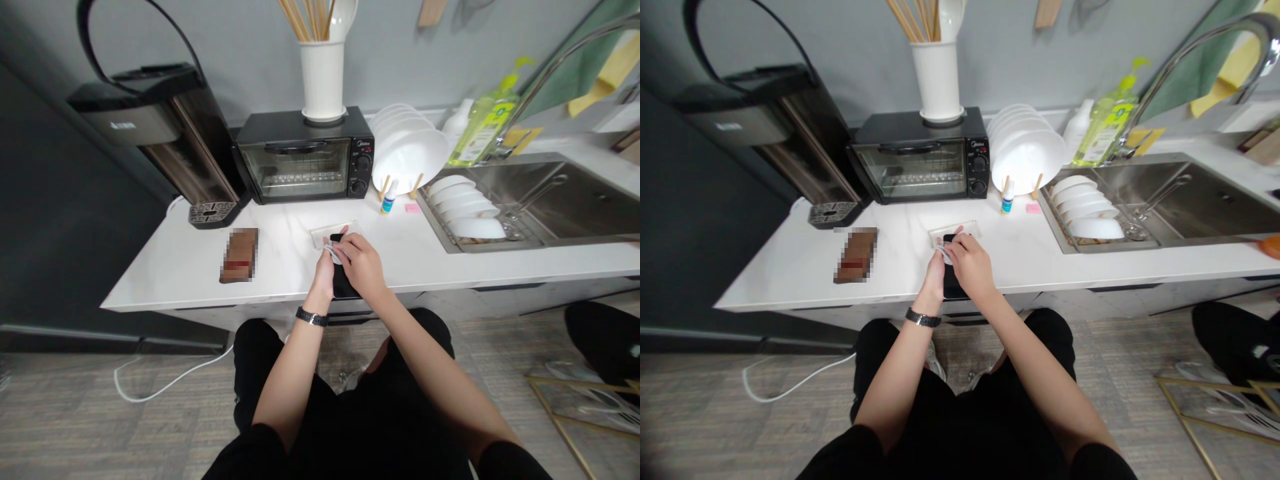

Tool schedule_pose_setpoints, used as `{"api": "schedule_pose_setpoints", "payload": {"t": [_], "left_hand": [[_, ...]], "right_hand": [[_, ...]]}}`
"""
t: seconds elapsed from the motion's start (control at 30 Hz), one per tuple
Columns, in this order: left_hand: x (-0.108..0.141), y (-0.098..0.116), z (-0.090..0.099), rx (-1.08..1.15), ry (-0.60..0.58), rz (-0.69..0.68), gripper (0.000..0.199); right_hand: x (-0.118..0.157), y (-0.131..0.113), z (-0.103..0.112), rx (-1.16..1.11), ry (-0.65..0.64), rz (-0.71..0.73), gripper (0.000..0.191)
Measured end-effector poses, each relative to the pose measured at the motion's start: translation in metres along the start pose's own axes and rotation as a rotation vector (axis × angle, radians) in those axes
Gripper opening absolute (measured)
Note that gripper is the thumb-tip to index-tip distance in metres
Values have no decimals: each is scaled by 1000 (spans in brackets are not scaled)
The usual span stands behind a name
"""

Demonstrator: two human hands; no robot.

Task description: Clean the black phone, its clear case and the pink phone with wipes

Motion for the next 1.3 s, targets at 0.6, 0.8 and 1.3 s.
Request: {"api": "schedule_pose_setpoints", "payload": {"t": [0.6, 0.8, 1.3], "left_hand": [[12, -5, -1, 20, -272, 199, 61], [12, -2, -8, 57, -270, 205, 56], [12, 0, 1, 122, -218, 204, 54]], "right_hand": [[54, 17, 50, -88, 106, -87, 24], [5, 38, 24, -44, 159, -130, 25], [43, -17, 11, -184, -27, -83, 24]]}}
Point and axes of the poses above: each hand's wrist, its own x-axis away from the middle knuckle, its own z-axis out of the back of the hand, y = z × x, the point moved 4 cm from there along -x, towards the middle knuckle, and after that the axes turned 14 degrees about y, right-handed, at the moved point
